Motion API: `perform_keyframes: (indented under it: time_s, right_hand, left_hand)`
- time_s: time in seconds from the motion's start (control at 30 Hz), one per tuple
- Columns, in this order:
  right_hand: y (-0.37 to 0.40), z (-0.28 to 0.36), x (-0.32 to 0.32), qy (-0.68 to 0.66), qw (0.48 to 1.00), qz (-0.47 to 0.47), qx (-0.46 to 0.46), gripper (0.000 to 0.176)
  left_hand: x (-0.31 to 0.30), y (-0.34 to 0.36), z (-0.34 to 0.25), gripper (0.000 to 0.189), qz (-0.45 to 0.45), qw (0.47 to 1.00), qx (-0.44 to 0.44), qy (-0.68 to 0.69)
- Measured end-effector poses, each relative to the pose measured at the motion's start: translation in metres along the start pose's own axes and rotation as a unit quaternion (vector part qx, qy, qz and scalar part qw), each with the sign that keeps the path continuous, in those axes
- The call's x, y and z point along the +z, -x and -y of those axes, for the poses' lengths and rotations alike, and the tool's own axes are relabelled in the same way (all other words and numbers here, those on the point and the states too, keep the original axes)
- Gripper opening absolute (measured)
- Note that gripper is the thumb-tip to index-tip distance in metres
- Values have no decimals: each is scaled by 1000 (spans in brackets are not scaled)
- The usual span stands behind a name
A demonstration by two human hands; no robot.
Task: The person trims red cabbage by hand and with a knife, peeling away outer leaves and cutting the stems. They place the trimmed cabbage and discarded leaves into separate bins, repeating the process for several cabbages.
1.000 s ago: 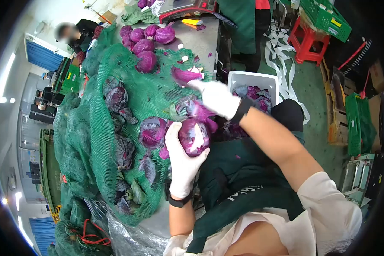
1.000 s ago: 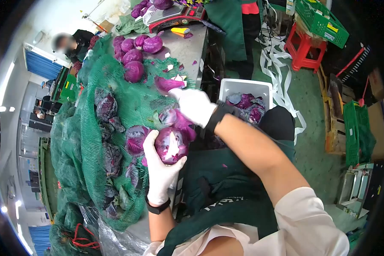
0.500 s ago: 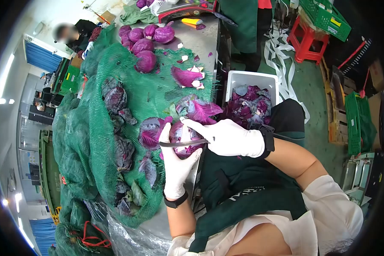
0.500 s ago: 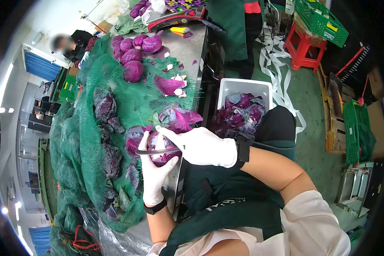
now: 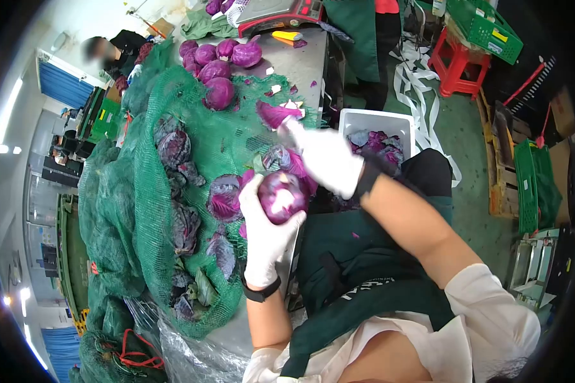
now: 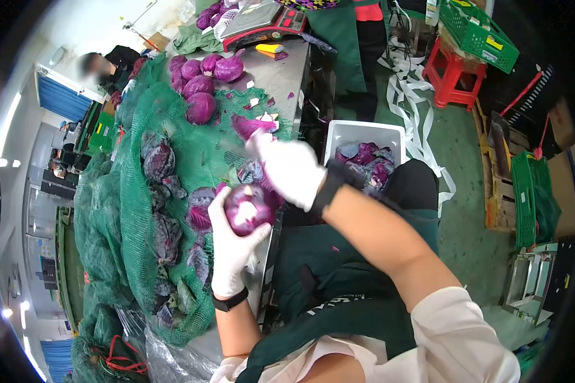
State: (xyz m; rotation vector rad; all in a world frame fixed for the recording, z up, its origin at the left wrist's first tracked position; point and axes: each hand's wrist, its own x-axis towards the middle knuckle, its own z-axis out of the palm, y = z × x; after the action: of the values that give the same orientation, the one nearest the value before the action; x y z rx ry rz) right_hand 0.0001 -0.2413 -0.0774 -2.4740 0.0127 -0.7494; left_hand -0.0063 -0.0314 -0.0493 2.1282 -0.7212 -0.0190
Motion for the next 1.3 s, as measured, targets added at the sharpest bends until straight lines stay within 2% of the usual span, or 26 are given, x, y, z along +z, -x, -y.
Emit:
perform_keyframes:
  time_s: [0.07,0.1,0.13,0.17,0.2,0.27,0.3,0.33,0.37,0.5,0.6,0.73,0.8,0.83,0.87,0.9,0.93,1.0,1.03,1.07,1.13,1.17,1.2,1.23,1.27,1.3]
  right_hand:
    - [-13,-33,-20,-52,997,46,27,44]
    - [-18,-39,-18,-51,996,59,-42,48]
    - [-15,-45,-7,-50,990,76,-106,52]
    - [-17,-16,-9,-15,968,-43,-248,61]
    - [-2,0,-34,-163,951,259,-40,70]
    - [19,8,-14,-179,948,221,-141,75]
    - [24,7,-13,-179,948,221,-140,75]
    - [25,13,-18,-194,946,240,-101,76]
    - [25,16,-22,-208,941,259,-61,78]
    - [23,20,-26,-199,944,258,-47,80]
    - [15,21,-26,-149,946,285,-27,72]
    - [9,13,-15,-164,950,256,-76,58]
    - [6,13,-12,-150,956,235,-87,49]
    - [5,4,5,-302,922,239,45,50]
    - [-1,0,10,-442,849,232,174,52]
    - [1,-18,-1,-525,773,298,196,47]
    - [2,-13,-4,-506,774,321,207,46]
    - [10,-4,-3,-436,864,229,106,42]
    - [10,8,-13,-314,929,191,46,39]
    - [11,12,-16,-314,928,194,48,39]
    - [12,18,-23,-298,942,140,-71,46]
    - [7,22,-34,-288,935,205,-36,43]
    - [4,20,-34,-286,936,204,-36,43]
    - [2,17,-33,-271,937,204,-81,38]
    - [-1,14,-30,-256,936,205,-126,33]
    - [-1,5,-22,-264,931,176,-179,36]
  left_hand:
    - [-2,9,0,99,3,1000,14,-17]
    - [-4,11,2,102,4,999,-14,47]
    - [-6,13,1,102,5,999,-16,46]
    - [-7,12,-1,102,9,998,-28,62]
    - [-7,10,-1,103,13,996,-38,79]
    - [-6,10,3,104,21,997,-29,75]
    - [-6,10,6,105,15,997,-14,73]
    - [-6,11,7,105,10,998,-1,69]
    - [-8,11,1,107,22,996,-31,84]
    - [-4,11,6,109,23,994,-39,104]
    - [-5,9,7,108,23,998,-13,52]
    - [-5,7,8,104,2,999,3,39]
    - [-4,6,11,108,7,995,-44,84]
    - [-8,6,4,105,25,998,-23,61]
    - [-11,7,-3,103,42,998,-1,38]
    - [-7,11,-3,104,42,999,10,26]
    - [-8,14,-2,106,33,998,-5,48]
    - [-9,14,5,110,31,995,-21,96]
    - [-10,13,5,110,30,995,-23,96]
    - [-11,12,5,110,35,998,7,48]
    - [-11,12,1,111,42,999,33,2]
    - [-11,12,-3,112,44,998,44,-24]
    - [-11,10,-5,113,45,996,56,-49]
    - [-10,10,-3,114,52,998,16,38]
    - [-12,10,-3,114,49,998,16,39]
    - [-13,10,-5,115,61,995,-3,76]
